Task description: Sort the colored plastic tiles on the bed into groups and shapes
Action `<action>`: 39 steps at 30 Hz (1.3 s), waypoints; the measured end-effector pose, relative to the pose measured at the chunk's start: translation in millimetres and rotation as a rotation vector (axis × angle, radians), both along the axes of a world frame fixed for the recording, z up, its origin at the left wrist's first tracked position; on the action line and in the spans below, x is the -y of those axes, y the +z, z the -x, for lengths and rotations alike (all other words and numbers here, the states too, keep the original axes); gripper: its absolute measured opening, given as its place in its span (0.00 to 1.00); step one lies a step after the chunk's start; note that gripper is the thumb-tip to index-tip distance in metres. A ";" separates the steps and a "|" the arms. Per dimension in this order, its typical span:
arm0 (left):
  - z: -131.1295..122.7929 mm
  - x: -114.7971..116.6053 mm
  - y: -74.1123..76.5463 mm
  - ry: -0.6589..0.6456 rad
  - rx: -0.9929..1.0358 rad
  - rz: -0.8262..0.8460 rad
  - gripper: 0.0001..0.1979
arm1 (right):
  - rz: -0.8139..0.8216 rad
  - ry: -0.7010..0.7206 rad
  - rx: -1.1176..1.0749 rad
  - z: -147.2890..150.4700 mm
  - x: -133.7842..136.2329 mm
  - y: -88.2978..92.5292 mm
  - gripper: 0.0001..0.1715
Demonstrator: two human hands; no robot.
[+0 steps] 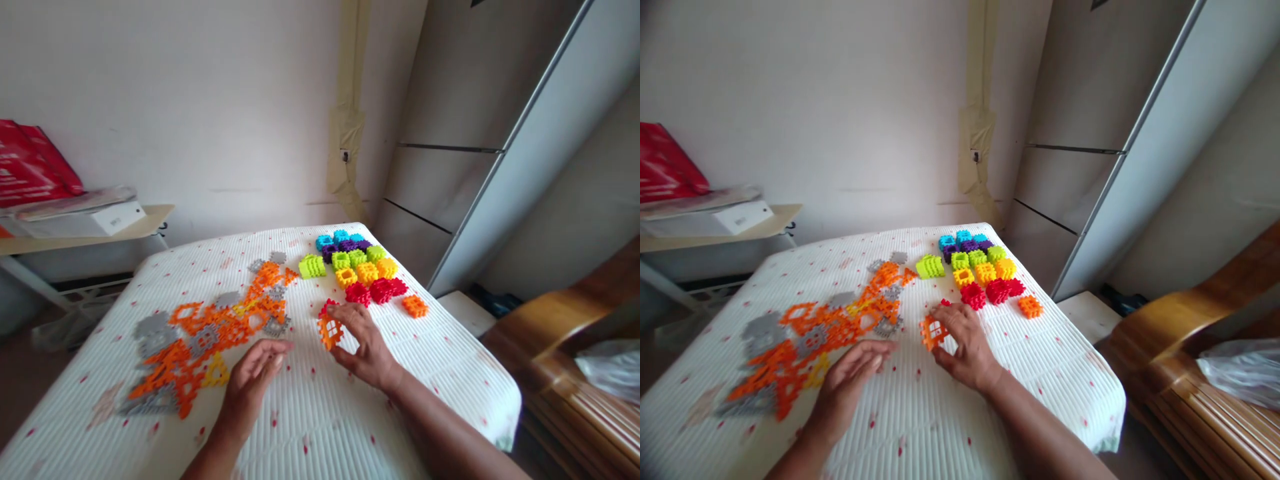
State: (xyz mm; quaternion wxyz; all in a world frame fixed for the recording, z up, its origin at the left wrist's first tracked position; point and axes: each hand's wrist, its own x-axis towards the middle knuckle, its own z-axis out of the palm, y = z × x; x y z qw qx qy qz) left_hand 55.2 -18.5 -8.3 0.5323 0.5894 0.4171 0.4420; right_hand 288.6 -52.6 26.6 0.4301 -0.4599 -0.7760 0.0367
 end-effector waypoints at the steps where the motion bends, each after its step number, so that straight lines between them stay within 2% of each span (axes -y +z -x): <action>1: 4.5 -3.7 -1.2 0.081 -0.082 -0.076 0.12 | 0.001 -0.050 -0.012 -13.5 0.4 1.1 0.32; 4: 18.1 -16.4 -5.1 0.309 -0.326 -0.331 0.12 | -0.020 -0.249 -0.040 -61.9 2.2 1.7 0.31; 7: 28.8 -27.6 -7.7 0.441 -0.518 -0.514 0.11 | -0.037 -0.426 -0.003 -115.1 4.4 -5.7 0.29; 11: 34.7 -36.1 -11.6 0.465 -0.635 -0.603 0.12 | -0.050 -0.497 0.124 -171.4 7.8 -23.5 0.27; 14: 35.1 -38.5 -16.0 0.455 -0.669 -0.602 0.12 | -0.002 -0.483 0.202 -192.4 9.1 -31.7 0.26; 18: 34.8 -39.0 -19.0 0.463 -0.687 -0.604 0.13 | 0.055 -0.444 0.249 -199.9 7.6 -32.0 0.23; 26: 32.5 -37.3 -15.1 0.466 -0.691 -0.617 0.13 | 0.158 -0.393 0.285 -205.3 1.7 -33.9 0.21; 31: 32.9 -36.8 -15.8 0.459 -0.687 -0.631 0.13 | 0.176 -0.391 0.309 -206.2 2.9 -35.5 0.23; 34: 33.4 -37.4 -17.1 0.459 -0.686 -0.643 0.12 | 0.146 -0.477 0.309 -199.7 3.9 -35.3 0.26; 39: 34.2 -38.3 -18.5 0.446 -0.683 -0.661 0.12 | 0.190 -0.762 0.323 -186.5 2.5 -39.6 0.32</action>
